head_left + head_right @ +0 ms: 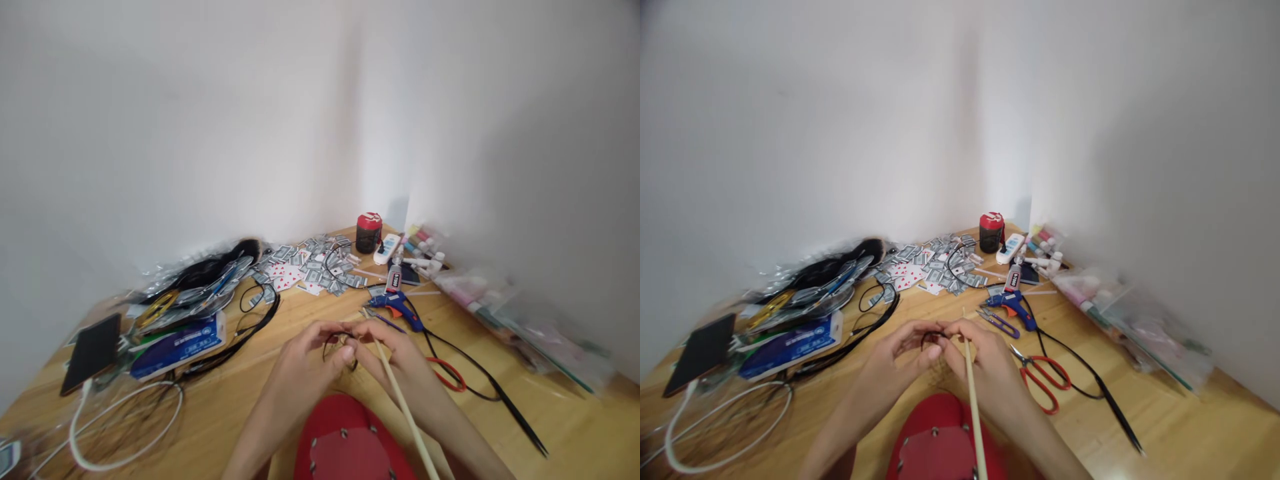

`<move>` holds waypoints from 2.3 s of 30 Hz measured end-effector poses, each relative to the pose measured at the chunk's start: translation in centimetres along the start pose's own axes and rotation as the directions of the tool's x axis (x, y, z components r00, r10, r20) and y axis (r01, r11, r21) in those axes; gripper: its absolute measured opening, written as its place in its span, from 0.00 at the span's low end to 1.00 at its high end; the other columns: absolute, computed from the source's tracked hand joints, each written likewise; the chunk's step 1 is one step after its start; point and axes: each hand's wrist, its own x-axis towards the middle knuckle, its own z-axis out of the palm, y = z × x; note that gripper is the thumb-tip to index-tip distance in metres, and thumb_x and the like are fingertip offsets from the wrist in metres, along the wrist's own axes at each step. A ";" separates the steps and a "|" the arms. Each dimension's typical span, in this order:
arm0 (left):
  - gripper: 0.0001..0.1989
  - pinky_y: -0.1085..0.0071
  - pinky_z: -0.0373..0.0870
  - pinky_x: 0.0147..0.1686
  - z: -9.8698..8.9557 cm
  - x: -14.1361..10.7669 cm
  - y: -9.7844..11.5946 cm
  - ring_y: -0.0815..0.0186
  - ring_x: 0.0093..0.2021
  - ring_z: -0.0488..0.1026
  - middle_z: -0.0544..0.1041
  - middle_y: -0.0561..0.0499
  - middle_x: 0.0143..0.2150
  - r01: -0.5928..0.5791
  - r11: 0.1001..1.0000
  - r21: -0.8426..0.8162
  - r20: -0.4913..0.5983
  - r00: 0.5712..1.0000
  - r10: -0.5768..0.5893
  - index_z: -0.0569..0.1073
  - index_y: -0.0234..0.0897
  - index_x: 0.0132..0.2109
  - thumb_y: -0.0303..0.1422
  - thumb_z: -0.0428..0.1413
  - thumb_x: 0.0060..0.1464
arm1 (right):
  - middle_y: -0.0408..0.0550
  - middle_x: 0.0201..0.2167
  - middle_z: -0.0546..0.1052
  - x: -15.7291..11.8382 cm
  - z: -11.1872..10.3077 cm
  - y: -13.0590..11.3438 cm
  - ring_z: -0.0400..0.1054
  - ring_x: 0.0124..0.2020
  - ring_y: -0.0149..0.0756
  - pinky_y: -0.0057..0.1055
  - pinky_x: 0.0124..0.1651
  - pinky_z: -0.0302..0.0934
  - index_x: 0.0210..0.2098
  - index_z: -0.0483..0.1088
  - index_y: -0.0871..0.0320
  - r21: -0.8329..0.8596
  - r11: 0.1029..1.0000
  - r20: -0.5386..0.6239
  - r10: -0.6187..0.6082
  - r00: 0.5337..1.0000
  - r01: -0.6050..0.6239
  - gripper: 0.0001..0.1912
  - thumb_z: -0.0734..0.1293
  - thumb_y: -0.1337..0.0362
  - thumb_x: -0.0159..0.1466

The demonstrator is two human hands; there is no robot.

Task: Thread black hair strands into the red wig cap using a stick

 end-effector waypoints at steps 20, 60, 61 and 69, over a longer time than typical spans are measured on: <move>0.23 0.72 0.71 0.36 0.5 1.4 -0.8 0.69 0.29 0.74 0.77 0.50 0.31 0.107 0.825 -0.556 0.066 0.994 -0.085 0.66 0.37 0.35 0.50 0.65 0.49 | 0.42 0.30 0.73 0.6 -2.7 -0.1 0.66 0.32 0.35 0.30 0.35 0.59 0.39 0.73 0.54 0.247 0.952 0.227 0.127 0.966 -0.183 0.16 0.70 0.49 0.61; 0.14 0.83 0.51 0.17 -9.5 1.2 -2.1 0.75 0.19 0.52 0.59 0.61 0.24 -0.356 0.841 -0.406 -0.766 0.634 -0.101 0.62 0.38 0.30 0.38 0.57 0.57 | 0.50 0.17 0.73 1.0 -12.2 5.5 0.62 0.21 0.42 0.35 0.26 0.49 0.21 0.72 0.54 -0.405 0.842 -0.581 0.063 0.811 -0.355 0.21 0.66 0.44 0.57; 0.14 0.82 0.54 0.19 -9.4 1.3 -2.2 0.75 0.22 0.55 0.61 0.60 0.27 -0.385 0.847 -0.366 -0.809 0.582 -0.085 0.62 0.38 0.31 0.39 0.57 0.58 | 0.51 0.17 0.73 0.9 -12.2 5.4 0.62 0.20 0.43 0.35 0.26 0.48 0.22 0.73 0.54 -0.437 0.821 -0.589 0.047 0.807 -0.367 0.20 0.66 0.45 0.58; 0.18 0.73 0.65 0.42 -4.6 1.9 -2.2 0.63 0.40 0.72 0.76 0.52 0.33 -0.262 0.946 -0.194 -0.650 0.756 0.076 0.71 0.37 0.27 0.47 0.62 0.53 | 0.45 0.20 0.79 0.1 -7.0 1.3 0.71 0.22 0.42 0.33 0.27 0.57 0.26 0.76 0.52 -0.525 0.851 -0.153 -0.074 0.985 -0.017 0.15 0.65 0.53 0.65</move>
